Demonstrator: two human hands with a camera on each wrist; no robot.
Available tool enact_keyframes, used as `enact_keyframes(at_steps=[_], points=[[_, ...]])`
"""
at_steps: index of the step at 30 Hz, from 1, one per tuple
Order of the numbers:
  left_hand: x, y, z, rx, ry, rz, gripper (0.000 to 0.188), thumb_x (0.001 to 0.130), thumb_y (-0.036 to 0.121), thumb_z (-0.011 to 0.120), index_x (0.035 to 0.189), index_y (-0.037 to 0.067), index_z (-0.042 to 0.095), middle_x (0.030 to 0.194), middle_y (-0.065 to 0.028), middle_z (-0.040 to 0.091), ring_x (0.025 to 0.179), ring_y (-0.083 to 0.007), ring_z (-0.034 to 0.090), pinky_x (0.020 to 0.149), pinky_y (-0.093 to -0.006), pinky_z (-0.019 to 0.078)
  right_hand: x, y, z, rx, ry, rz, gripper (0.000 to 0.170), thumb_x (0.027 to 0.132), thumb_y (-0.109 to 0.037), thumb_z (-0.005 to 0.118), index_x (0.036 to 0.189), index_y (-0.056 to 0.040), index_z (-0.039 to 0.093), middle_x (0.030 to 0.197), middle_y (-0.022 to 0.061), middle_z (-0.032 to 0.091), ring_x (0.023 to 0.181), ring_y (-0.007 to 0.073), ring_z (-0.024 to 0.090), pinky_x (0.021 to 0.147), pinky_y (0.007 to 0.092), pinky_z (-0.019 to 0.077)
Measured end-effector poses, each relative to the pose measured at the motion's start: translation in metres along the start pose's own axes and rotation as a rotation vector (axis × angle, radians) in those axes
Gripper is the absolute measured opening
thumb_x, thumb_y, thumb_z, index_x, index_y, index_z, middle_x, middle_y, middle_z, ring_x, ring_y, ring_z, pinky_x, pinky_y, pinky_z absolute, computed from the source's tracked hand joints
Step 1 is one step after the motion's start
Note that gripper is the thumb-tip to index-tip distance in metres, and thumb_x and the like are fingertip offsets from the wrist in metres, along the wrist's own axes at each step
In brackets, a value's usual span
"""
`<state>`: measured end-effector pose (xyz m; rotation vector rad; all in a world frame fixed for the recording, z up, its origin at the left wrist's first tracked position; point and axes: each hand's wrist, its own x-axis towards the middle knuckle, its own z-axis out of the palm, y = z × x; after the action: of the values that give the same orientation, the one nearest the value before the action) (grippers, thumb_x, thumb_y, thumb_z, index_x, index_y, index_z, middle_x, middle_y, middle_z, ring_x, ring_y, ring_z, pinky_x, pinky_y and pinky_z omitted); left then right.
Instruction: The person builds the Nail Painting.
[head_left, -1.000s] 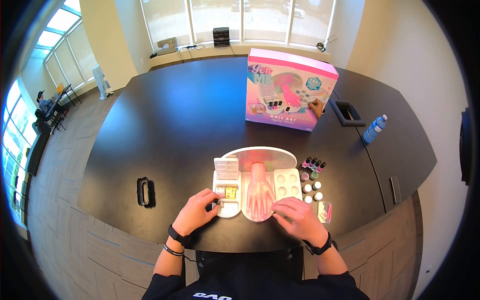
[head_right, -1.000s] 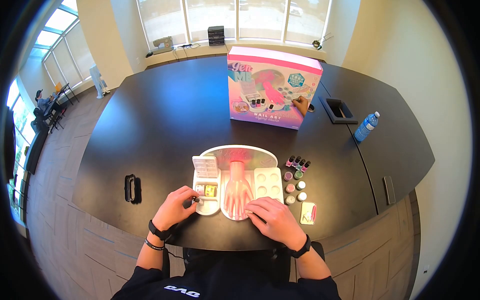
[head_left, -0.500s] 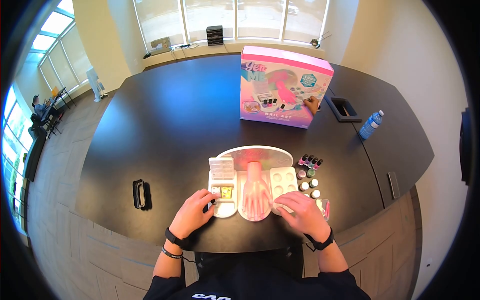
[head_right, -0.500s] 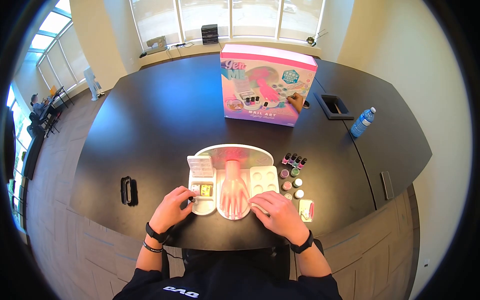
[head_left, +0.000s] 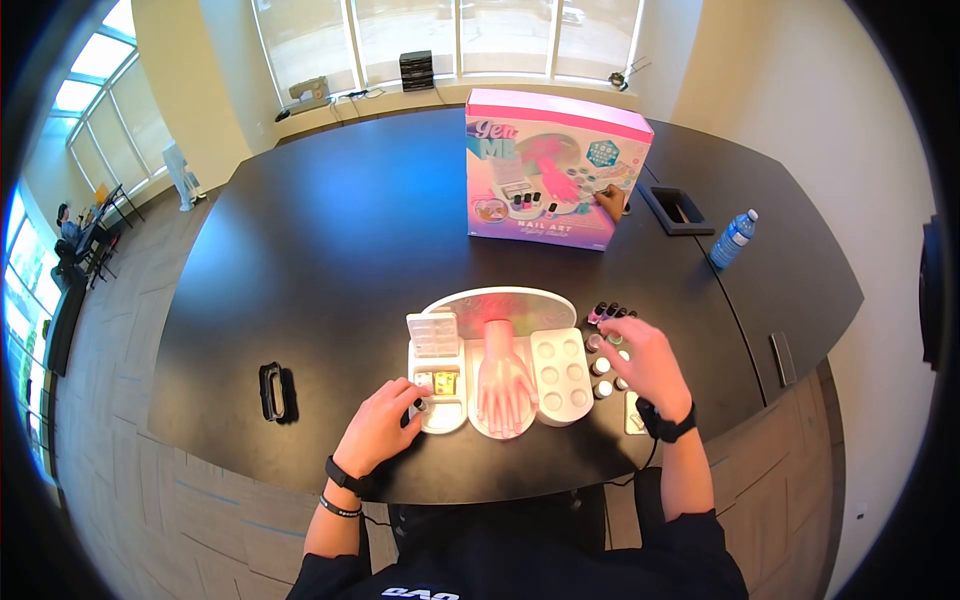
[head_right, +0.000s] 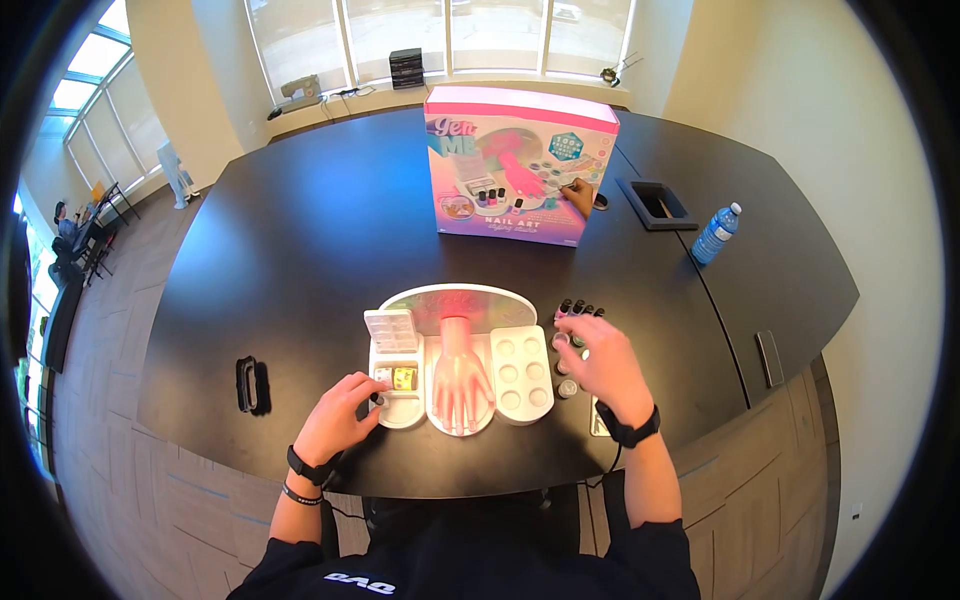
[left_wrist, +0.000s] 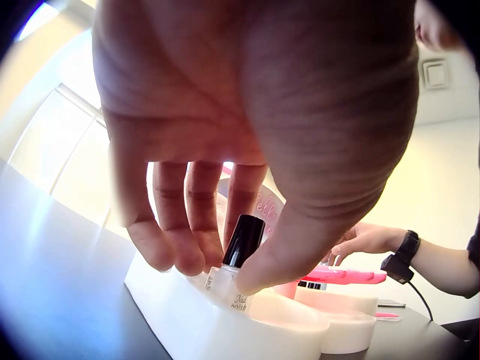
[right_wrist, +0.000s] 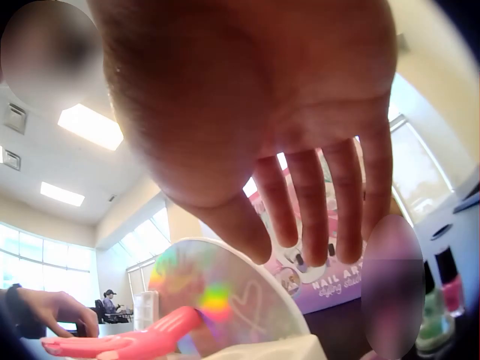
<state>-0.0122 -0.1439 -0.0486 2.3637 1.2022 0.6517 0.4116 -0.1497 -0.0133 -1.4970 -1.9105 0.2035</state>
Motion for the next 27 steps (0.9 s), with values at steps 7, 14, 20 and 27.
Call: enact_keyframes(at_steps=[7,14,20,27], points=[[-0.002,0.004,-0.003,-0.003,0.013,-0.012,0.041,0.088,0.007,0.077,0.128,0.01,0.068,0.109,-0.0107,0.067,0.107,-0.0336,0.067,0.092,-0.0453,0.0573,0.03,0.048,0.007,-0.132,-0.02,0.109,0.017,0.092,-0.013,0.079,0.108,-0.0065,0.076,0.099,0.008,0.076,0.091,0.0299,0.071,0.083,0.0437,0.0575],[-0.002,0.007,-0.006,0.017,0.046,0.013,0.041,0.088,0.01,0.079,0.128,0.008,0.069,0.117,-0.0103,0.069,0.111,-0.0338,0.067,0.096,-0.0454,0.0568,0.048,0.067,0.028,-0.235,-0.045,0.145,0.018,0.09,-0.013,0.08,0.107,-0.007,0.077,0.105,0.0071,0.075,0.106,0.0304,0.068,0.093,0.0444,0.0575],[-0.002,0.017,-0.016,0.034,0.081,0.028,0.044,0.087,0.015,0.083,0.127,0.005,0.07,0.121,-0.0103,0.069,0.111,-0.034,0.066,0.098,-0.0449,0.056,0.055,0.073,0.032,-0.284,-0.089,0.158,0.016,0.089,-0.013,0.08,0.104,-0.0071,0.078,0.106,0.0081,0.075,0.107,0.0333,0.067,0.096,0.0471,0.0567],[-0.003,0.016,-0.017,0.073,0.129,0.04,0.046,0.086,0.017,0.084,0.127,0.002,0.07,0.123,-0.0122,0.069,0.113,-0.0349,0.065,0.098,-0.0452,0.0558,0.053,0.075,0.033,-0.29,-0.08,0.145,0.014,0.089,-0.013,0.08,0.102,-0.0074,0.079,0.103,0.0084,0.076,0.105,0.033,0.068,0.096,0.0476,0.0561]])
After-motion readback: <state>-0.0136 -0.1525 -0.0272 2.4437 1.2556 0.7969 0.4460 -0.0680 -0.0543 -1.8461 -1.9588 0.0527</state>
